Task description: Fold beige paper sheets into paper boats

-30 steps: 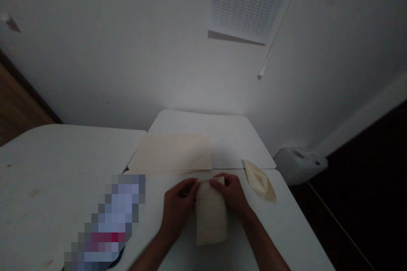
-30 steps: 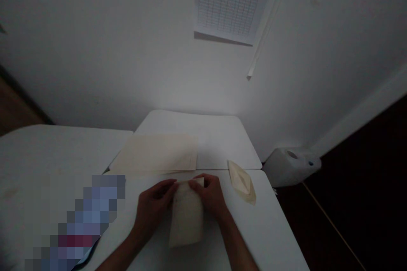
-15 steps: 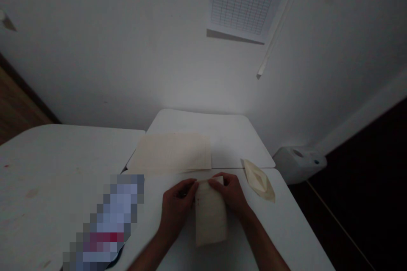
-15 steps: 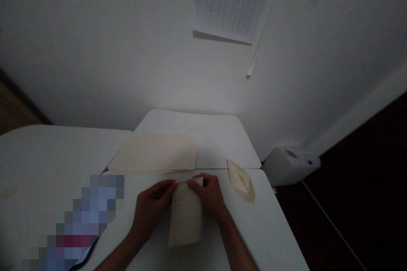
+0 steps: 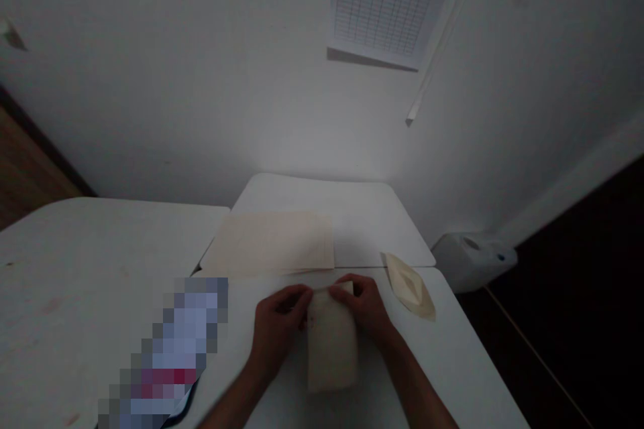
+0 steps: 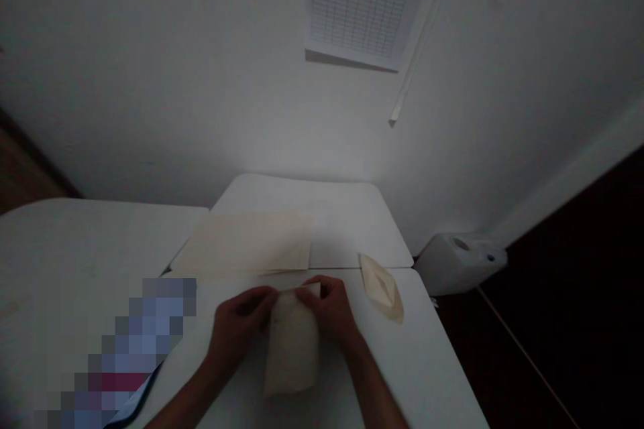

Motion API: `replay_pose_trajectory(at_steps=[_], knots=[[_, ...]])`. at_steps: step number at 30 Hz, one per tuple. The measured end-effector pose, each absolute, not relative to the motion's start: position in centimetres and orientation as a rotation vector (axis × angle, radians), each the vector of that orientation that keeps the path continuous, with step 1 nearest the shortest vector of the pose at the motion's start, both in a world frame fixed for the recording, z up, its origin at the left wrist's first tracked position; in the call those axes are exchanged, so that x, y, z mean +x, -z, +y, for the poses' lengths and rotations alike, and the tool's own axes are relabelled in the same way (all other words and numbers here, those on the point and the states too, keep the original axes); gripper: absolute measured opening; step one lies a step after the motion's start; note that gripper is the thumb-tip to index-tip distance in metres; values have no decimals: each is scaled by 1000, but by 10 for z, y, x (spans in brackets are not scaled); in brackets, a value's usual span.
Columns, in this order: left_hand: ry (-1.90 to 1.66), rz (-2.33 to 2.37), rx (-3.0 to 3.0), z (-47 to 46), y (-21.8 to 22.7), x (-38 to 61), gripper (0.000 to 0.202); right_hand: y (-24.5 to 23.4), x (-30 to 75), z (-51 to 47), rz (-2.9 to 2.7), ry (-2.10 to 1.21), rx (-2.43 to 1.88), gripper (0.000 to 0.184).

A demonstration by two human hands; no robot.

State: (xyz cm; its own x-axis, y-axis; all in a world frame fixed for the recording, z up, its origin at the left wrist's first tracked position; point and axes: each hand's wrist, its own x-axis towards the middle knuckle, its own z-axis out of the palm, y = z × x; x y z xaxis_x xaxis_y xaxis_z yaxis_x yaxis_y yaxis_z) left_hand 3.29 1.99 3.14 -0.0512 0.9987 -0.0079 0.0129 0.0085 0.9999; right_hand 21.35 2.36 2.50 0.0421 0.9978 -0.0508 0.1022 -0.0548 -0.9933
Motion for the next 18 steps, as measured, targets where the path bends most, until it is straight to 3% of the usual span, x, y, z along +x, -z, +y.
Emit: replay_pose_trajectory(at_steps=[18], knots=[[-1121,1220,1207,19,-33,30,24,-41,211,21,-1319,-1194,-1411,20]])
